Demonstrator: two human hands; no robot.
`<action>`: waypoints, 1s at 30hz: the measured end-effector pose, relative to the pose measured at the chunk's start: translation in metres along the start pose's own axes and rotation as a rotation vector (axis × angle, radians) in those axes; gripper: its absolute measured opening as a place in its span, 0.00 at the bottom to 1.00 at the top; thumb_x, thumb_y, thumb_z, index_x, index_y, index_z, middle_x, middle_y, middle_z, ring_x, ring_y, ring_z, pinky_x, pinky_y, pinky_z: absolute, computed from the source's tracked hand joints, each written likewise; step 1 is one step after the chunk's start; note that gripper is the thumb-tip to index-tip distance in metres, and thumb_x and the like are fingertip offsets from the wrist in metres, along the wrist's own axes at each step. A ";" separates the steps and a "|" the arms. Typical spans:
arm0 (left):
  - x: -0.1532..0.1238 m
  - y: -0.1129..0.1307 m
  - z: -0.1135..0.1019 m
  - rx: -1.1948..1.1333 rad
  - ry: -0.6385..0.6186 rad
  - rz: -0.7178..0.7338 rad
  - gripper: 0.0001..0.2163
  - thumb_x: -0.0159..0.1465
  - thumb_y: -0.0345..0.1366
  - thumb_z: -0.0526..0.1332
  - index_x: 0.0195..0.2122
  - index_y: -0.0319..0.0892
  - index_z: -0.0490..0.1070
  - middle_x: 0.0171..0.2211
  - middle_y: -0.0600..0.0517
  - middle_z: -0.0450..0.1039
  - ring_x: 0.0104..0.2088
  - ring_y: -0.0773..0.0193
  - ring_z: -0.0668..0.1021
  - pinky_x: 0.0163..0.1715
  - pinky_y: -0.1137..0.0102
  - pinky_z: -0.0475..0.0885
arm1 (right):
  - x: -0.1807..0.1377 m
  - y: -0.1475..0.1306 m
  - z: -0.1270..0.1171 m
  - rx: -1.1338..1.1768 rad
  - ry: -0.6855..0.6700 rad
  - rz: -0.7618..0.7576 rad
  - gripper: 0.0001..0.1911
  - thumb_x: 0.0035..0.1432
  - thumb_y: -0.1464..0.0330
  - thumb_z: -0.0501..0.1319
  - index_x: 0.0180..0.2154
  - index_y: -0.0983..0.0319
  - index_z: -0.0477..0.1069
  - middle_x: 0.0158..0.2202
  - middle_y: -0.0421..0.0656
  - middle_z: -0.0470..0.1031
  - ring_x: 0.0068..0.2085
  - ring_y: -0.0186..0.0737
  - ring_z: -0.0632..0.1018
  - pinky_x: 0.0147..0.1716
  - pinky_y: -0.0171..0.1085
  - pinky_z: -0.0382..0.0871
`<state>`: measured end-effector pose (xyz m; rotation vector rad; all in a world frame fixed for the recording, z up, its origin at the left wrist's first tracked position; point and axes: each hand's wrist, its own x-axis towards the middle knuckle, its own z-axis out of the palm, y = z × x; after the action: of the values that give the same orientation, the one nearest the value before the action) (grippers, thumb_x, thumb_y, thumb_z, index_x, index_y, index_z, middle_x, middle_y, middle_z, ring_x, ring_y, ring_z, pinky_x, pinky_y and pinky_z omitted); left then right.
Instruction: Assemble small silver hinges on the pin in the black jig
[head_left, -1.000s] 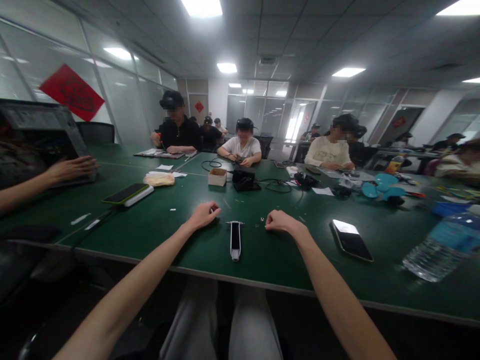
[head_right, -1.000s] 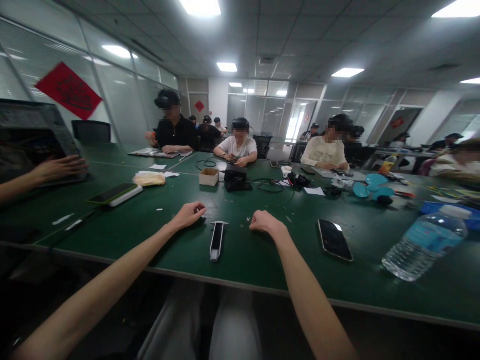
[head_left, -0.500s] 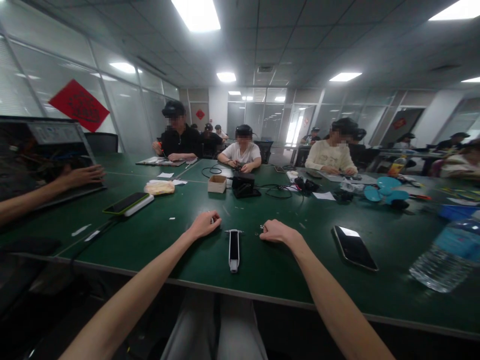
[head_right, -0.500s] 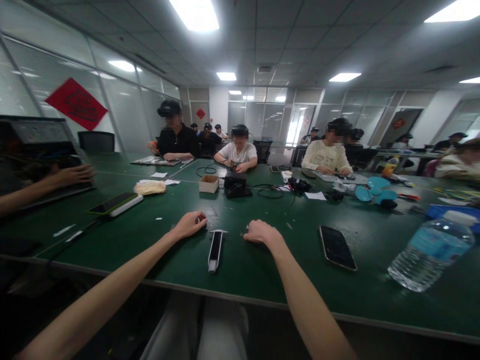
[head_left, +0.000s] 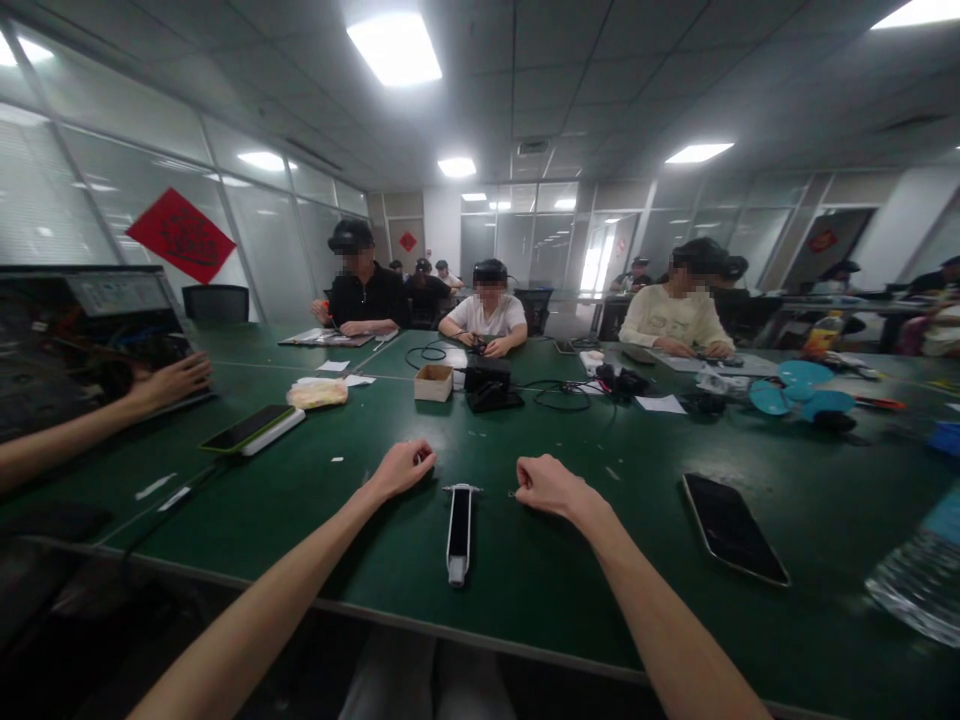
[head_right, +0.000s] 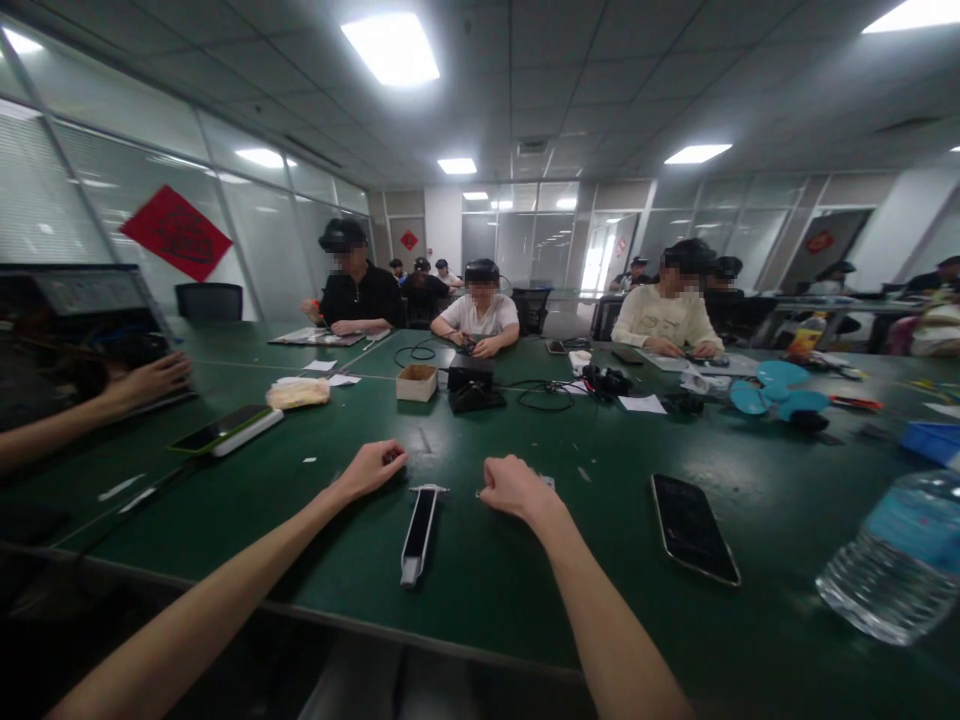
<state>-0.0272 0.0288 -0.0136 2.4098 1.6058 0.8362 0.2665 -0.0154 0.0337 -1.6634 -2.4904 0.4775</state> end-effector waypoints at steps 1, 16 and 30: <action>0.000 0.001 -0.001 0.003 0.001 -0.004 0.13 0.62 0.42 0.54 0.32 0.39 0.73 0.28 0.49 0.76 0.27 0.61 0.75 0.29 0.70 0.67 | 0.000 -0.001 0.000 -0.002 0.009 -0.014 0.05 0.54 0.69 0.59 0.35 0.62 0.72 0.37 0.43 0.76 0.35 0.36 0.76 0.29 0.30 0.63; 0.000 0.000 -0.001 0.024 0.018 -0.027 0.15 0.62 0.43 0.54 0.30 0.39 0.73 0.28 0.48 0.75 0.28 0.61 0.75 0.30 0.70 0.66 | 0.003 -0.008 0.004 -0.111 0.167 -0.068 0.11 0.60 0.73 0.52 0.39 0.64 0.72 0.41 0.49 0.74 0.41 0.42 0.75 0.38 0.35 0.65; 0.000 0.001 -0.003 0.032 0.008 -0.005 0.15 0.61 0.44 0.53 0.30 0.39 0.74 0.28 0.48 0.76 0.28 0.60 0.75 0.30 0.70 0.67 | 0.006 0.000 0.010 -0.102 0.241 -0.091 0.15 0.63 0.74 0.50 0.48 0.64 0.70 0.46 0.50 0.73 0.48 0.43 0.73 0.45 0.36 0.65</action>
<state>-0.0280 0.0280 -0.0111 2.4267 1.6397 0.8263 0.2614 -0.0115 0.0235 -1.5290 -2.4335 0.1329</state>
